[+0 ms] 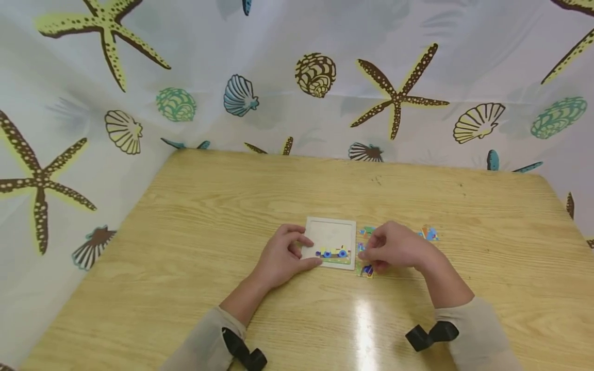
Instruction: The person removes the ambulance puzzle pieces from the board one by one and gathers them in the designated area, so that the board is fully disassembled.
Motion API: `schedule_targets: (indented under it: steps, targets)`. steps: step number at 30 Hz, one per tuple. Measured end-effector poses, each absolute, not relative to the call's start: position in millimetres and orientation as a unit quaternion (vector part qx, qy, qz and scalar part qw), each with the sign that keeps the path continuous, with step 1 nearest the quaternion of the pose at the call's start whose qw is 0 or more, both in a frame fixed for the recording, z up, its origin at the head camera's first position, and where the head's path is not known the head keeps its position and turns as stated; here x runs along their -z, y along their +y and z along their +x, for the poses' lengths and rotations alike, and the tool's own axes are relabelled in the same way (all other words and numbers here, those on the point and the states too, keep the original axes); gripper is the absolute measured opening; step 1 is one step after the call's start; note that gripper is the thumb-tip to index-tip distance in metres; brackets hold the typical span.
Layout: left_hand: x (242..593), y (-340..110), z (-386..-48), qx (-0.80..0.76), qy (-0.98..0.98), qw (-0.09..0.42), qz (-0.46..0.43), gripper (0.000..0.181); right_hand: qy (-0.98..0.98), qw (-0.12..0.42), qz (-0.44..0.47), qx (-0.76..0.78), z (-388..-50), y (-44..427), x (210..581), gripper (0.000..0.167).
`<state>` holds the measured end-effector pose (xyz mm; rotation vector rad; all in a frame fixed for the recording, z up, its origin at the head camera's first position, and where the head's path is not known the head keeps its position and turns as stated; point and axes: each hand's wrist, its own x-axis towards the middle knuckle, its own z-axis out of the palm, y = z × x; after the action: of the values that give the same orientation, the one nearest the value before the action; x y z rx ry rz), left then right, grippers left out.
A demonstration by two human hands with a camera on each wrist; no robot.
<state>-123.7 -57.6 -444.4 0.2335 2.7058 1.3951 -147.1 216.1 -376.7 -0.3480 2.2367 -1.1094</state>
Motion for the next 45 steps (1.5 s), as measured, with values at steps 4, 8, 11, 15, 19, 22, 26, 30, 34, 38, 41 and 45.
schedule_targets:
  steps: [4, 8, 11, 15, 19, 22, 26, 30, 34, 38, 41, 45]
  targets:
    - [445.0, -56.6, -124.6, -0.461, 0.883, 0.047, 0.076, 0.033, 0.834, 0.311, -0.144, 0.433, -148.6, 216.1, 378.5, 0.025]
    - [445.4, -56.4, -124.3, -0.466, 0.880, 0.049, 0.073, 0.028, 0.829, 0.311, -0.155, 0.439, -149.9, 214.4, 380.2, 0.025]
    - [445.2, -57.2, -123.9, -0.467, 0.880, 0.047, 0.074, 0.026, 0.828, 0.312, -0.165, 0.436, -150.4, 211.4, 381.4, 0.025]
    - [445.0, -58.4, -124.1, -0.465, 0.881, 0.042, 0.077, 0.026, 0.828, 0.310, -0.181, 0.430, -150.5, 205.7, 382.2, 0.026]
    - [444.8, -58.8, -124.5, -0.463, 0.882, 0.041, 0.079, 0.027, 0.830, 0.306, -0.188, 0.427, -150.4, 199.7, 381.8, 0.023]
    - [444.7, -58.8, -124.7, -0.463, 0.881, 0.041, 0.081, 0.027, 0.832, 0.302, -0.188, 0.425, -150.6, 195.2, 382.2, 0.021]
    - [444.5, -58.7, -125.4, -0.463, 0.882, 0.041, 0.080, 0.027, 0.839, 0.290, -0.183, 0.423, -152.1, 187.7, 384.6, 0.020]
    - [444.3, -58.8, -126.1, -0.462, 0.883, 0.040, 0.080, 0.027, 0.844, 0.280, -0.176, 0.422, -154.5, 179.5, 387.6, 0.025]
    - [444.8, -58.8, -126.1, -0.461, 0.883, 0.040, 0.083, 0.027, 0.848, 0.279, -0.163, 0.419, -155.4, 172.6, 389.8, 0.031]
    - [444.7, -58.5, -125.8, -0.461, 0.882, 0.041, 0.083, 0.027, 0.852, 0.278, -0.170, 0.409, -155.5, 167.2, 391.9, 0.030]
    - [444.7, -58.3, -125.7, -0.463, 0.882, 0.041, 0.082, 0.027, 0.857, 0.276, -0.179, 0.397, -155.7, 164.6, 393.6, 0.029]
    - [445.2, -57.8, -126.2, -0.462, 0.882, 0.039, 0.082, 0.027, 0.862, 0.274, -0.177, 0.388, -155.4, 163.3, 395.0, 0.028]
